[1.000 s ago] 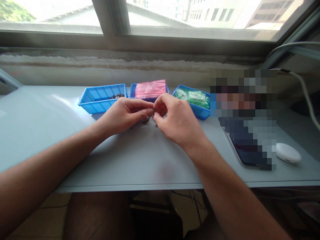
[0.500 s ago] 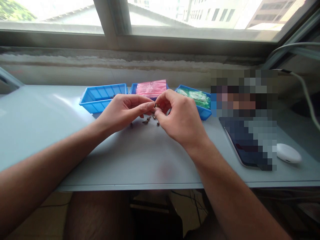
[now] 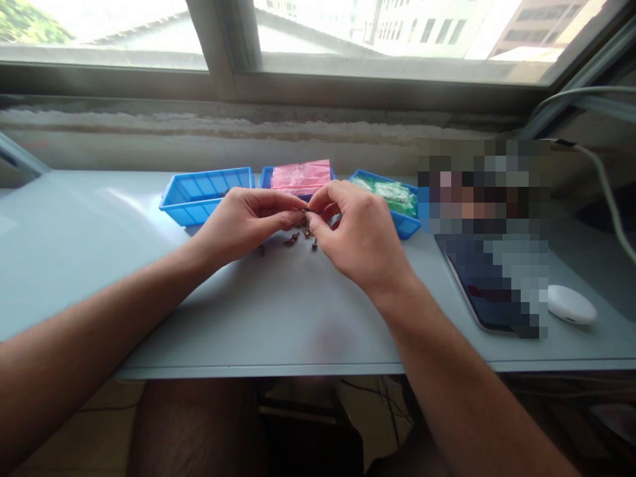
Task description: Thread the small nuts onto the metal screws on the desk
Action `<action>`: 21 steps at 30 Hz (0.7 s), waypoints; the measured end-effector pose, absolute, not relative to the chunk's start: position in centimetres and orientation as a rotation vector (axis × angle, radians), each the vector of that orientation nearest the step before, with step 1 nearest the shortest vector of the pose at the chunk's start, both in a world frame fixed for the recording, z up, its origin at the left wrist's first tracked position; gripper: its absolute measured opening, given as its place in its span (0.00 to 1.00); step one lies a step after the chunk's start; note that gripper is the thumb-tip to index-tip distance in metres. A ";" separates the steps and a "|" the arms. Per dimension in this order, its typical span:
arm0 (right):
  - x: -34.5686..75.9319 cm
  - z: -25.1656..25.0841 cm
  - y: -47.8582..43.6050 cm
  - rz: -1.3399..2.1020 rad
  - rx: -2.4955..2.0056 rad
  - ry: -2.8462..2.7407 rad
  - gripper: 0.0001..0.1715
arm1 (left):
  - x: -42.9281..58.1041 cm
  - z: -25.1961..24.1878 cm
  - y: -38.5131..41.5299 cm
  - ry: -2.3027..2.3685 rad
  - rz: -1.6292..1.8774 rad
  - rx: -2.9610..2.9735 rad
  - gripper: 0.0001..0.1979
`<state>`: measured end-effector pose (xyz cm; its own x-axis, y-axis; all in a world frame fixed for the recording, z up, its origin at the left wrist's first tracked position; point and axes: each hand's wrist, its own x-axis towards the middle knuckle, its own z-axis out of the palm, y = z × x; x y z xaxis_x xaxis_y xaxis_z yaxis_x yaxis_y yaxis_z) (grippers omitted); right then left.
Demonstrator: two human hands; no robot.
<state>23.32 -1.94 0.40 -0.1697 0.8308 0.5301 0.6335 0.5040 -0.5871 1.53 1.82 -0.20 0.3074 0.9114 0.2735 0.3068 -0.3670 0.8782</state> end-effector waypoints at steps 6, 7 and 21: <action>23.2 0.0 -1.8 0.362 -1.183 -1.919 0.11 | 1.5 -0.3 1.8 1.042 1.038 1.863 0.11; 23.2 0.0 -1.8 0.360 -1.190 -1.918 0.11 | 1.5 -0.3 1.8 1.027 1.034 1.854 0.12; 23.1 0.6 -2.0 0.325 -1.206 -1.858 0.12 | 1.3 0.1 1.9 1.026 0.964 1.950 0.15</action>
